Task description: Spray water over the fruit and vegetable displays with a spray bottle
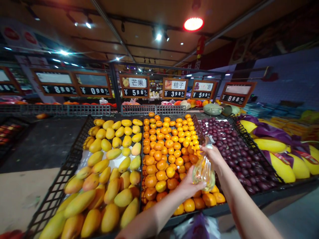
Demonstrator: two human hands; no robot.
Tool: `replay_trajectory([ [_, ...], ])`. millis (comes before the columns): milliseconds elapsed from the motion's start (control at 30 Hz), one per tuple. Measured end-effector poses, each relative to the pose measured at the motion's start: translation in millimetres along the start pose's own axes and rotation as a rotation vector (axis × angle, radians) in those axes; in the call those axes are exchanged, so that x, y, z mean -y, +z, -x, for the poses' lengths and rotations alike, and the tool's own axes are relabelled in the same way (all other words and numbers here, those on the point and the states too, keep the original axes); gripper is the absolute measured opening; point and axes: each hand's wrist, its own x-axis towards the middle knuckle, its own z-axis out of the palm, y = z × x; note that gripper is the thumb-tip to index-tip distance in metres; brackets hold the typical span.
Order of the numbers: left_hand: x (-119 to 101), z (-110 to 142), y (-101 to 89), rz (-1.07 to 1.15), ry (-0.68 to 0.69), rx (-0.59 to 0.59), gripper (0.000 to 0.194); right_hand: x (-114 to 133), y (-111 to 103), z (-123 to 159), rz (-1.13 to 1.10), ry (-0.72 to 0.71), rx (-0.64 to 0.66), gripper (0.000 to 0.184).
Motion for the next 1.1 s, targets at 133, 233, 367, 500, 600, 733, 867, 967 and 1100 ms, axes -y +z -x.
replay_trajectory([
  [133, -3.2, -8.6, 3.4, 0.022, 0.005, 0.014, 0.107, 8.7, -3.0, -7.7, -0.006, 0.041, -0.019, 0.032],
  [233, -9.3, -3.5, -5.3, 0.013, 0.055, -0.04, 0.109, 16.8, 18.2, -10.2, 0.001, 0.018, 0.047, 0.031],
  [367, -14.7, 13.8, -28.8, 0.021, 0.11, -0.209, 0.108, 26.4, 72.1, -10.7, 0.04, -0.043, 0.211, 0.028],
  [500, -16.9, 36.5, -56.9, 0.015, 0.151, -0.415, 0.108, 38.3, 138.2, -3.5, 0.117, -0.113, 0.418, 0.027],
  [600, -19.9, 52.1, -75.6, 0.014, 0.214, -0.562, 0.1, 50.5, 184.8, 9.4, 0.163, -0.177, 0.568, 0.028],
  [733, -25.4, 63.4, -96.3, 0.018, 0.292, -0.757, 0.096, 67.0, 230.3, 25.8, 0.206, -0.226, 0.704, 0.029],
  [867, -30.3, 60.5, -110.8, 0.026, 0.322, -0.771, 0.096, 76.3, 243.4, 25.9, 0.192, -0.212, 0.734, 0.03],
  [967, -30.1, 48.7, -113.0, 0.023, 0.279, -0.69, 0.101, 74.1, 229.4, 14.0, 0.14, -0.17, 0.687, 0.028],
  [1100, -28.8, 23.9, -98.2, 0.013, 0.234, -0.547, 0.103, 62.1, 183.2, -10.6, 0.069, -0.125, 0.517, 0.025],
])
